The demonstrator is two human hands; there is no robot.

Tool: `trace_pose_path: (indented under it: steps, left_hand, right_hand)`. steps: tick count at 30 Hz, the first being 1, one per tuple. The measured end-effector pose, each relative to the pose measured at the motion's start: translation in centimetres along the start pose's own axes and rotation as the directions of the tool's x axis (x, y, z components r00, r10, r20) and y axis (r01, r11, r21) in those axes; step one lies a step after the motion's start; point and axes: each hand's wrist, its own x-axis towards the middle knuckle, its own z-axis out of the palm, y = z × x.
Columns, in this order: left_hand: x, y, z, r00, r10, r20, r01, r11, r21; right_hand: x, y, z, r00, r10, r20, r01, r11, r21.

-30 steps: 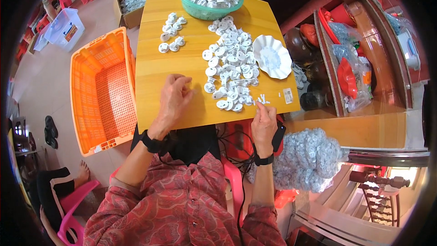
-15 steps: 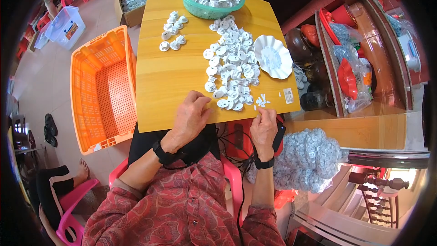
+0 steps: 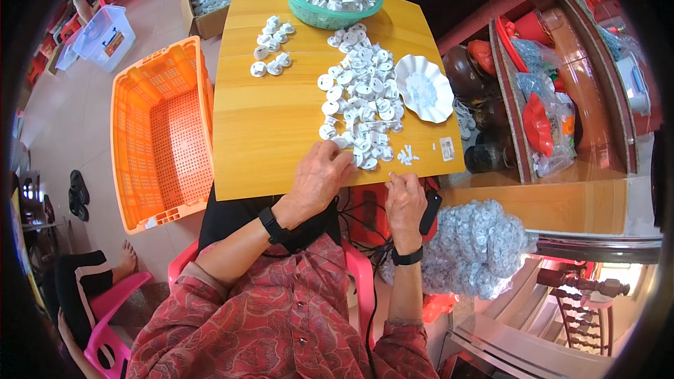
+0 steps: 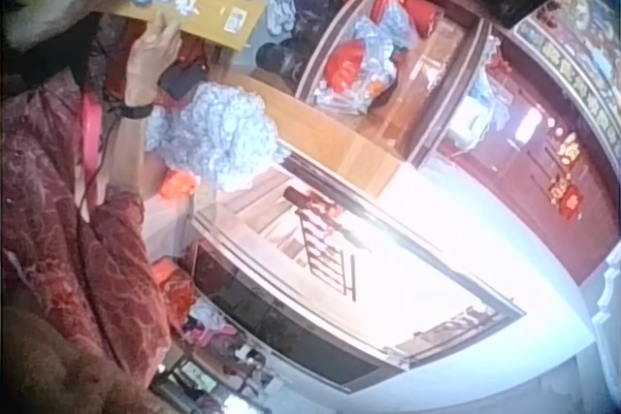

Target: The recorder is sorting and inspecting small white plastic components on a wooden table.

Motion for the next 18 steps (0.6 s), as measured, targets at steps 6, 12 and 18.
trace_pose_path:
  steps: [6,12,18]
  left_hand:
    - [-0.9,-1.2,0.2,0.995,0.054,-0.089,-0.061,0.995,-0.073]
    - [-1.4,-1.0,-1.4,0.941,-0.309,0.136,0.323,0.706,-0.630]
    - [-2.3,-1.8,-2.2,0.824,-0.334,0.457,0.525,0.152,-0.837]
  right_hand:
    - [0.2,-0.4,-0.2,1.000,-0.011,0.001,0.011,0.999,-0.043]
    - [-0.2,-1.3,0.6,0.978,0.207,-0.027,-0.180,0.902,0.393]
    - [0.4,-3.6,0.2,0.825,0.458,0.332,-0.494,0.295,0.818]
